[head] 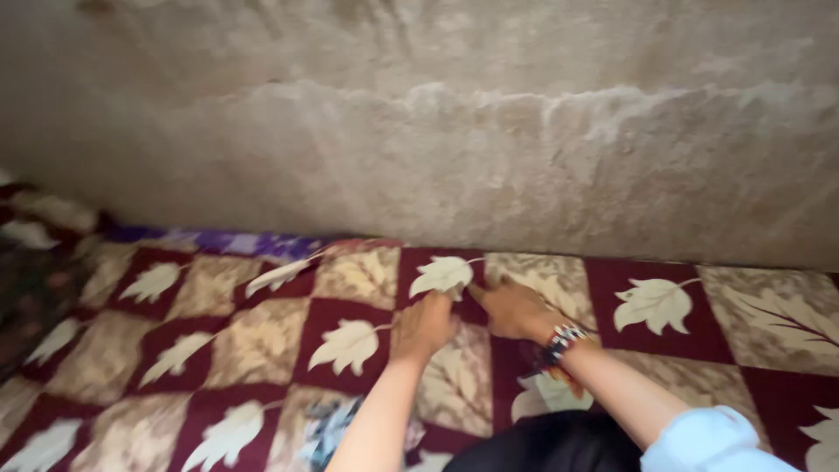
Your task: The person smooths and tucks a patterned bedsheet onto a mattress, working along the edges and corners to secure the fabric. They use their hands to pull the sheet taut and fold the excess under the mattress.
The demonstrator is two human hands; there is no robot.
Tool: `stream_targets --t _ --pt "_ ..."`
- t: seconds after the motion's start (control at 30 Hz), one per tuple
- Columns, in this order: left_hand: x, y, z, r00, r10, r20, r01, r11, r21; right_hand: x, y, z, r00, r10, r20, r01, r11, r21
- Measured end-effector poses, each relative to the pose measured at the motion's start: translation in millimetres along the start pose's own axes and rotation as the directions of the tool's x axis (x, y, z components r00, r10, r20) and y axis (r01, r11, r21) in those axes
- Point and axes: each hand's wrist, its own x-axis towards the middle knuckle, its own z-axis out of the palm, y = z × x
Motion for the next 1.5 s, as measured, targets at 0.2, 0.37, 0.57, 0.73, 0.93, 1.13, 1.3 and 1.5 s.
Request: stream_targets --t 0.2,0.37,0.57,0.73,0.93,1.13,1.3,1.5 --pt "-103.5 -141.8 -32.3 0.974 -0.12 -0.192 0.128 0.991 0.03 -41.5 -131.0 5.7 0.955 -0.274 0.11 0.185 0.845 0.501" --pt "-193.9 -241.8 -111.7 0.956 -0.24 -0.171 0.255 0.964 0.073 -62.8 -258.2 37.7 0.937 -0.335 0.098 0.296 0.911 0.286" --pt "-302.0 -340.1 -194.7 0.959 -0.281 0.031 0.281 0.96 0.02 -52.1 -296.0 93.6 0.962 -0.271 0.015 0.266 0.952 0.151" --pt "-375.0 -372.1 -250.0 0.93 -0.354 0.093 0.359 0.933 -0.033 -35.3 -319.0 22.1 0.937 -0.343 -0.062 0.347 0.935 0.078" --pt "-392.4 -393.0 -290.7 0.89 -0.418 0.184 0.416 0.908 0.049 -19.3 -382.1 -82.5 0.907 -0.331 -0.261 0.354 0.934 0.043" --pt "-318.7 -428.7 -277.4 0.966 -0.257 0.03 0.258 0.966 -0.007 3.0 -456.9 -108.0 0.876 -0.169 -0.453 0.331 0.892 0.307" --pt "-294.3 -379.4 -248.1 0.994 0.055 -0.091 -0.043 0.99 0.132 41.1 -513.2 -118.3 0.849 0.121 -0.515 0.181 0.849 0.497" --pt "-317.9 -349.8 -255.3 0.992 0.088 -0.094 -0.076 0.989 0.129 78.3 -542.8 -111.1 0.781 -0.065 -0.621 0.332 0.885 0.326"
